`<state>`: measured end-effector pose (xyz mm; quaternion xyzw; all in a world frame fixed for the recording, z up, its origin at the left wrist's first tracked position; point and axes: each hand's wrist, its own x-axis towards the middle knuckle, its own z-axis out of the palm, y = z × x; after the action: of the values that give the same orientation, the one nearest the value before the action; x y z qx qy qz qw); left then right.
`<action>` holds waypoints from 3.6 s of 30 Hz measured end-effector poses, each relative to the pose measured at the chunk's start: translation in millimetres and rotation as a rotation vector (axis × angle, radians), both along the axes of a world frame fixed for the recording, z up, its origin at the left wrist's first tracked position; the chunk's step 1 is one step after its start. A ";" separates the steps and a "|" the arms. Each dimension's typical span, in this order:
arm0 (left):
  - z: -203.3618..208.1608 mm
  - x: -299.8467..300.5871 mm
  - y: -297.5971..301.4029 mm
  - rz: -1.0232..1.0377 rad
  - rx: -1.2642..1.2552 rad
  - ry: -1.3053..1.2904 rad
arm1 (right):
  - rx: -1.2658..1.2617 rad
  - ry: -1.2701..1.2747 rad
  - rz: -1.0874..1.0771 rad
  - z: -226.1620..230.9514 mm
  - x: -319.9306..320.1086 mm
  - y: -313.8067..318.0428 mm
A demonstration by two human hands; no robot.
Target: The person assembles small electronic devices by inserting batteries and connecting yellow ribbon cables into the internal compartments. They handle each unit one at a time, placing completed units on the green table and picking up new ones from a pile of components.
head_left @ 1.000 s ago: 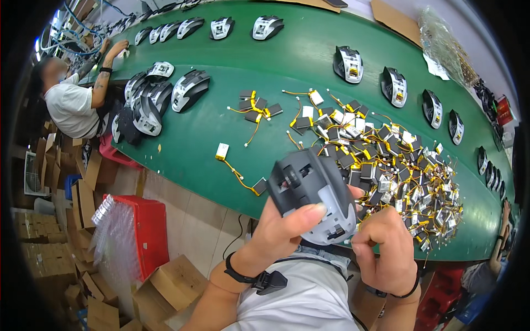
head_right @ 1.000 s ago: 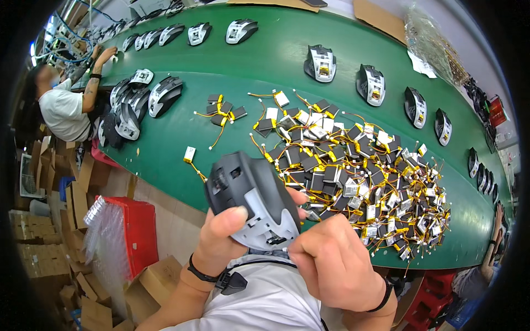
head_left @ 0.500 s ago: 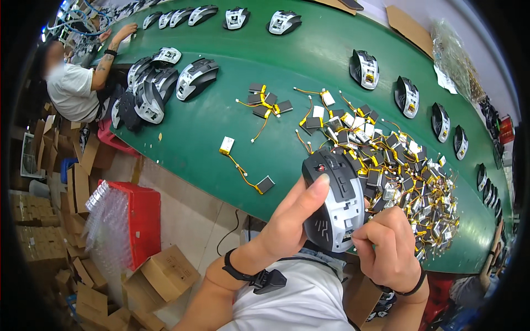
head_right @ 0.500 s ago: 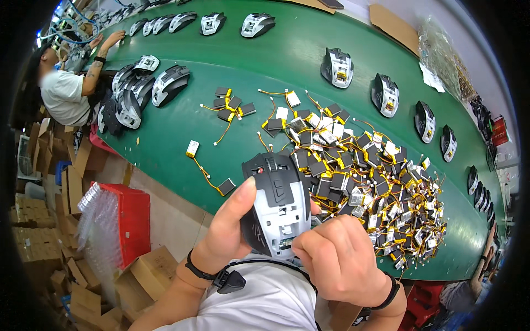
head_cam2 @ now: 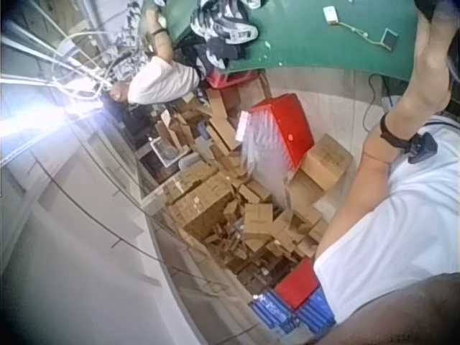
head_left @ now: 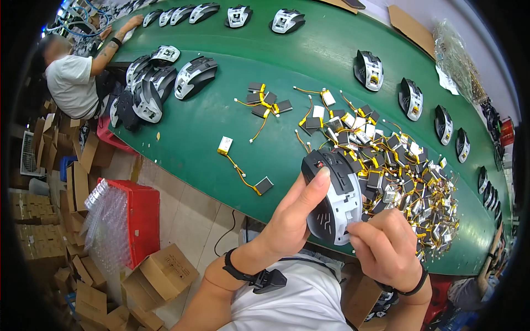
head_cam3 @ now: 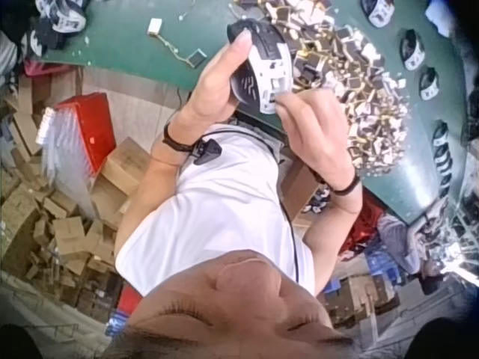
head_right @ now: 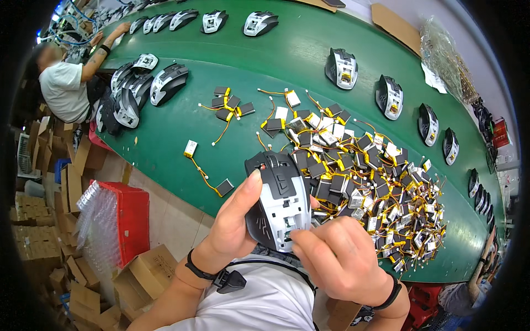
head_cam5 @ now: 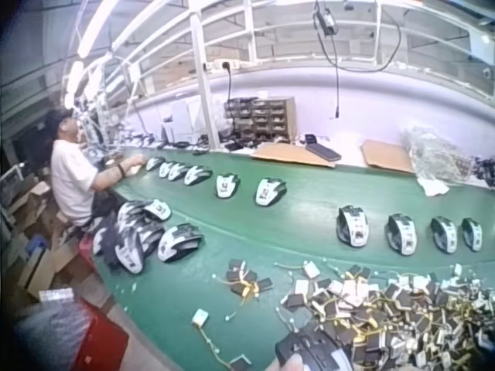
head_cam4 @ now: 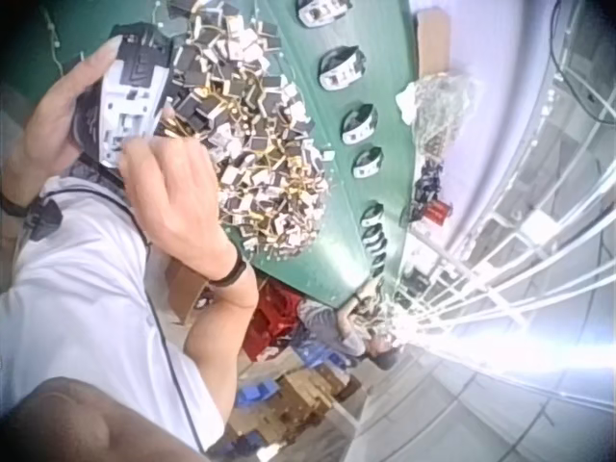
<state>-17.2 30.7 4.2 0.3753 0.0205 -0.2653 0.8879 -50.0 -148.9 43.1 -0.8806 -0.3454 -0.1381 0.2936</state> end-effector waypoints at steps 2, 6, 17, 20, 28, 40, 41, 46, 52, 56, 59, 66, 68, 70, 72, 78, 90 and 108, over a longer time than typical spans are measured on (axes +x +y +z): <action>0.7 -0.6 0.2 0.001 0.013 0.013 | -0.017 -0.094 0.008 -7.1 -4.4 0.7; 8.4 -2.2 -8.5 0.021 0.124 -0.041 | -0.012 -0.155 0.008 -10.1 -7.2 -1.7; 3.9 -4.9 -20.3 0.000 0.199 -0.093 | 0.054 -0.155 -0.146 -33.5 -29.4 -1.6; -9.2 -2.9 -13.0 -0.019 0.057 -0.087 | 0.284 0.116 -0.239 -28.9 -34.4 -0.6; -7.8 -14.8 -11.9 0.208 -0.059 -0.328 | 1.086 1.017 -0.306 -44.3 -31.4 13.5; -13.3 -16.8 -3.8 0.181 -0.013 -0.376 | 1.174 1.140 -0.217 -51.3 -21.5 20.9; -14.5 -18.1 -4.3 0.184 0.003 -0.399 | 1.185 1.156 -0.216 -51.7 -21.5 21.1; -16.7 -24.8 -13.1 0.252 0.104 -0.456 | 1.292 1.146 -0.243 -56.9 -22.3 27.0; -16.0 -13.5 -14.0 0.229 0.105 -0.337 | 1.278 1.226 -0.239 -52.8 -23.5 20.0; -19.3 -18.1 -14.7 0.246 0.077 -0.363 | 1.282 1.185 -0.231 -60.7 -26.6 23.0; -22.0 -14.1 -13.8 0.242 0.072 -0.419 | 1.259 1.178 -0.224 -58.6 -22.1 22.5; -15.8 -5.9 -2.3 0.217 0.065 -0.255 | 1.343 1.234 -0.128 -52.9 -25.9 18.6; -12.4 0.5 4.0 0.206 0.029 -0.219 | 1.355 1.121 -0.104 -50.5 -30.7 11.1; -12.2 3.7 5.1 0.196 0.063 -0.218 | 1.390 0.960 -0.271 -52.4 -42.1 5.4; -13.7 5.6 2.0 0.139 0.096 -0.217 | 1.336 0.729 -0.439 -51.1 -37.6 7.4; -20.1 1.1 -12.0 0.045 -0.163 -0.065 | 1.473 0.695 -0.313 -44.2 -32.0 15.8; -8.3 0.5 -20.2 0.117 -0.032 0.076 | 0.368 -0.135 -0.348 -50.1 -30.9 24.1; -10.2 4.0 -5.7 0.042 0.003 0.057 | 0.029 -0.166 -0.087 -28.6 -26.9 6.6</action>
<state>-13.2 25.0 -6.0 0.3685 0.0542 -0.2570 0.8917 -76.9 -142.3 14.5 -0.8760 -0.3280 -0.2282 0.2703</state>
